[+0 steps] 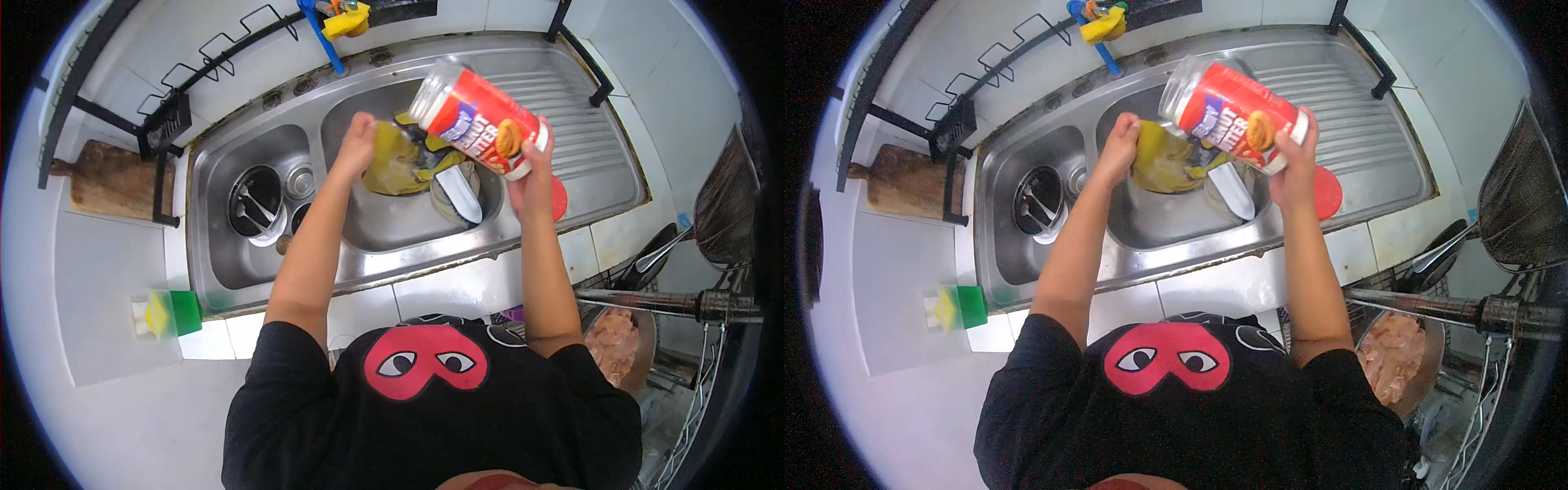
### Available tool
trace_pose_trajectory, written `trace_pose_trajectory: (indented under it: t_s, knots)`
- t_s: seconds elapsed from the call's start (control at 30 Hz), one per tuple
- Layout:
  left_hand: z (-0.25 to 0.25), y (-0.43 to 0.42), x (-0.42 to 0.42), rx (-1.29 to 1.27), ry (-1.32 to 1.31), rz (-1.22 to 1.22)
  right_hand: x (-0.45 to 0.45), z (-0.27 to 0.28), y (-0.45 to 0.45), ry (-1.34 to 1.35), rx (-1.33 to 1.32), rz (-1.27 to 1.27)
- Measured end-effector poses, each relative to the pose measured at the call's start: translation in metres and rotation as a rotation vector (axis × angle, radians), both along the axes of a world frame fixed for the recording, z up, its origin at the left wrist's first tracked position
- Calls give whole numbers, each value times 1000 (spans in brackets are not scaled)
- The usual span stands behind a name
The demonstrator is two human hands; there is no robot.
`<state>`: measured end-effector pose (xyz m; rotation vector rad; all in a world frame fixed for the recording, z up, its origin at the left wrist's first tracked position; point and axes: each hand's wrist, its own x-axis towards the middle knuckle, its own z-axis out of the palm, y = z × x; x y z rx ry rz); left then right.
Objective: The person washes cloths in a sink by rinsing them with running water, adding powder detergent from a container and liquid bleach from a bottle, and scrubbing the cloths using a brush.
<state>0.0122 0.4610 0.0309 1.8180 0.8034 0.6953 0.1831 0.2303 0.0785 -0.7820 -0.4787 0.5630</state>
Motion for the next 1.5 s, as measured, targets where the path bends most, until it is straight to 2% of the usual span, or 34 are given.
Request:
trace_pose_trajectory:
  t_s: [0.07,0.17,0.2,0.3,0.33,0.37,0.4,0.43,0.47,0.6,0.67,0.77,0.87,1.0,1.07,1.17,1.2,1.3,1.33,1.43,1.5]
  knots:
    - [20,-3,15,31,-29,-83,3,3,-1,27,60,9]
    - [46,-1,34,-435,-431,-106,6,12,-4,91,110,32]
    - [50,7,32,-315,-321,-107,6,16,-5,82,96,23]
    - [51,18,33,339,279,-49,7,19,-5,35,56,-7]
    - [31,30,34,338,299,-108,8,16,-2,0,47,-17]
    - [10,37,30,288,298,-128,9,15,1,-37,42,-29]
    - [-9,44,28,239,297,-150,7,20,1,54,82,15]
    - [-9,41,27,186,299,-172,7,20,2,5,52,-2]
    - [-9,35,22,0,302,-174,7,18,3,-42,18,-19]
    - [-17,29,11,-141,260,-146,6,13,8,-182,-71,-65]
    - [-4,24,9,-216,227,-149,4,13,11,-138,-54,-57]
    - [10,24,8,-163,187,-200,3,16,15,-120,-23,-25]
    - [4,32,7,-117,277,-246,1,18,20,-156,-15,-21]
    - [-1,30,9,-162,220,-239,0,20,22,-298,-85,-76]
    - [10,27,10,-216,188,-192,0,21,20,-283,-97,-68]
    - [25,33,17,-389,70,-122,1,21,16,-154,-17,-33]
    - [22,38,23,-472,-125,-108,2,21,15,-94,28,-19]
    - [57,33,30,-545,-376,-66,6,22,11,-14,100,-49]
    - [59,38,29,-519,-461,-128,7,22,9,0,95,-56]
    - [55,43,26,-514,-518,-7,13,15,9,-17,61,-68]
    - [30,53,15,-476,-259,77,13,12,12,13,79,-70]
